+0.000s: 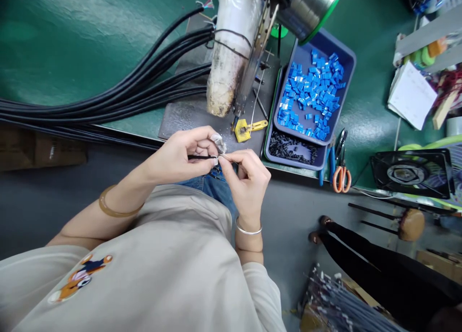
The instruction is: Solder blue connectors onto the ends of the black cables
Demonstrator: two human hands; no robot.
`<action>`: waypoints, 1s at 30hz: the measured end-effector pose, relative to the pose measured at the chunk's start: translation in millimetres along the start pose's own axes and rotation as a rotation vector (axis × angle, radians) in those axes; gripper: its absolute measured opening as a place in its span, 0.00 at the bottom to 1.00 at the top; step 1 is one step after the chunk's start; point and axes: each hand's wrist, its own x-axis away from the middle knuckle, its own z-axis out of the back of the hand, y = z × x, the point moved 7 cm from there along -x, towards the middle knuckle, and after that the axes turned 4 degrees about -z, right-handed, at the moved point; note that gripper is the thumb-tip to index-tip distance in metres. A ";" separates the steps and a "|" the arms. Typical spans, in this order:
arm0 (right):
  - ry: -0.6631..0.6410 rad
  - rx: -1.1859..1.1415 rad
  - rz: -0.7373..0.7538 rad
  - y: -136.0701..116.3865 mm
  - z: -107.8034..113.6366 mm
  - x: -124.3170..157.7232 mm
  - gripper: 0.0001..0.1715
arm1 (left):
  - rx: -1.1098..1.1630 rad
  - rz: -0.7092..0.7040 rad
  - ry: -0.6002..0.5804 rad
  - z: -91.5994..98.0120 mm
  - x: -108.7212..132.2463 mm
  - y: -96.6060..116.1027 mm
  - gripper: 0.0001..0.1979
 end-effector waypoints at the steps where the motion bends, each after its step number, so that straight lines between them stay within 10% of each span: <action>1: -0.027 -0.011 -0.014 1.1 -0.6 -0.1 0.04 | 0.003 0.002 -0.015 -0.2 0.4 -1.0 0.10; 9: -0.098 -0.120 -0.175 15.8 3.8 -1.2 0.05 | 0.034 -0.006 -0.030 1.8 1.7 -1.8 0.08; 18: -0.125 -0.009 -0.007 -1.2 3.2 0.1 0.06 | 0.179 0.032 -0.166 0.5 5.1 -0.9 0.11; 26: -0.083 0.257 -0.041 -8.2 88.9 -13.9 0.08 | 0.296 0.057 -0.617 -2.0 10.4 2.1 0.04; 30: 0.117 0.723 0.031 15.8 127.6 -66.4 0.08 | 0.228 0.097 -0.571 -6.1 6.9 2.4 0.05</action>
